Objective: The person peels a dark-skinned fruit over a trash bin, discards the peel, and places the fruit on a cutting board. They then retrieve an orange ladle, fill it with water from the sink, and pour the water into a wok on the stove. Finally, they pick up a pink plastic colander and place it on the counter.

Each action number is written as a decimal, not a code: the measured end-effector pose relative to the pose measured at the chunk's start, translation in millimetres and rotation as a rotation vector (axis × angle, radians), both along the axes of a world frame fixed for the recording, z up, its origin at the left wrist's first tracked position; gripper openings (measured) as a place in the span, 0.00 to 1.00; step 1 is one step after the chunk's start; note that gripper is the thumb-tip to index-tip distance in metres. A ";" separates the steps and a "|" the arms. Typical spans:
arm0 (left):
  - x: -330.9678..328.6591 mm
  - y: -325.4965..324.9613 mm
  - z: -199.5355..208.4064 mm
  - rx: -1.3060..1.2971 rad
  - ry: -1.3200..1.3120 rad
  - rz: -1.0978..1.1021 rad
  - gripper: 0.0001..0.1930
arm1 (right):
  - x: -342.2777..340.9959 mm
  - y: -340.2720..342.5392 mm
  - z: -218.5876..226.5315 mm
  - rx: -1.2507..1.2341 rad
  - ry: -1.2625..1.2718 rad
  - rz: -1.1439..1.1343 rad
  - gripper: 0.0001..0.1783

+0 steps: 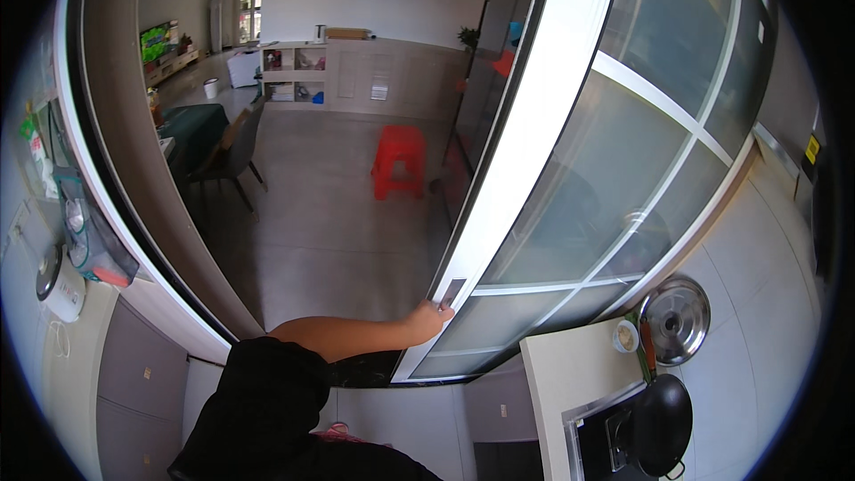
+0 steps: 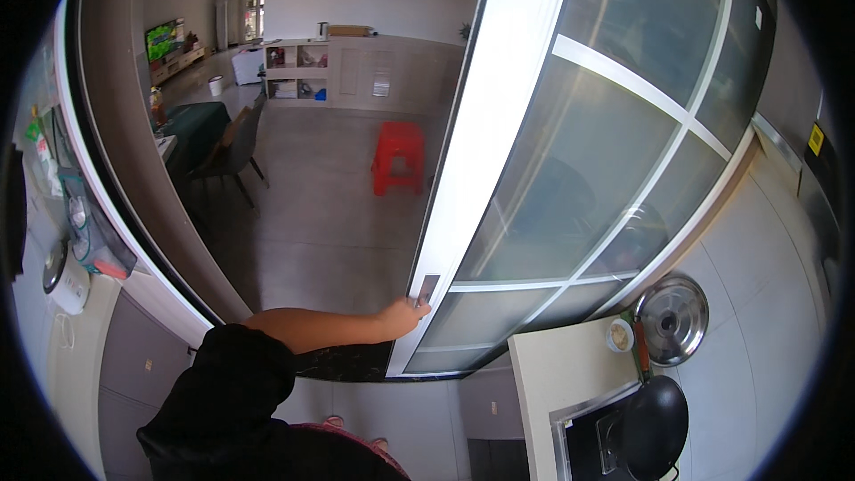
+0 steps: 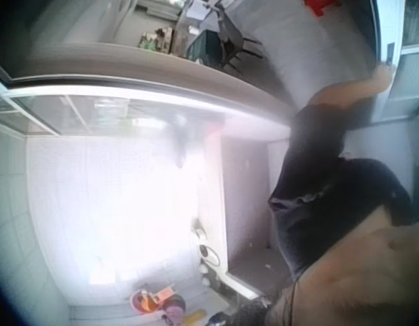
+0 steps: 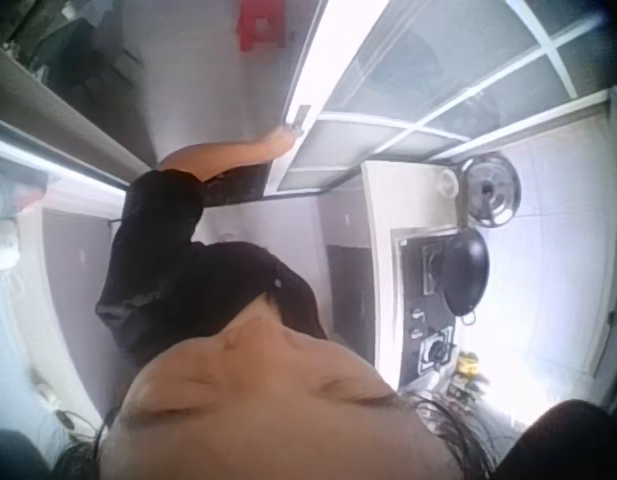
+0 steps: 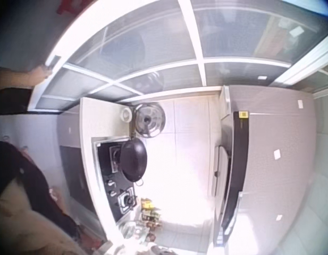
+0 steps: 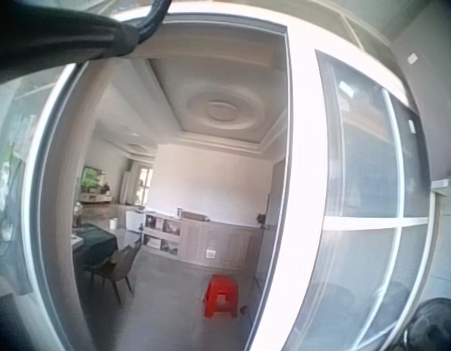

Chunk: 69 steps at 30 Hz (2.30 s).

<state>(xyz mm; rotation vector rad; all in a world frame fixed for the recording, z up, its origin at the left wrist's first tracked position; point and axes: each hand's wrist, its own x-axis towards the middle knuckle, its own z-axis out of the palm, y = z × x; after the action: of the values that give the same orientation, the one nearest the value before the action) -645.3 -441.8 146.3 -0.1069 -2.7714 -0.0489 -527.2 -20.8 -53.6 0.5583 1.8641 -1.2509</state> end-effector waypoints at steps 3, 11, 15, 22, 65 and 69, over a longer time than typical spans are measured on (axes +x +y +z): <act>27.1 -9.4 11.2 1.099 -0.126 0.159 0.14 | -10.5 -14.6 6.0 -0.004 0.007 0.050 0.12; 136.0 -85.9 22.2 -0.093 0.046 0.034 0.09 | -18.5 -44.1 8.8 0.006 -0.004 0.152 0.11; 192.9 -108.0 48.9 -0.420 -0.013 0.103 0.09 | -22.7 -58.7 7.7 0.018 -0.019 0.210 0.10; 261.6 -120.5 50.7 -0.047 -0.185 0.505 0.10 | -36.2 -81.1 12.1 0.049 -0.032 0.302 0.09; 221.1 -0.1 -99.6 1.408 -0.890 0.009 0.17 | 111.4 -123.4 135.5 0.225 0.900 0.390 0.19; 203.2 114.7 -63.2 0.909 -1.438 -0.665 0.18 | 123.5 -183.5 213.7 -0.135 1.380 0.427 0.19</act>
<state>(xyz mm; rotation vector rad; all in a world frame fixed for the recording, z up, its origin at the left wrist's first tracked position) -442.1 -327.2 83.1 -1.0675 -3.3299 -2.2659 -403.7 -204.3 160.1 -1.0290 2.6636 -1.5522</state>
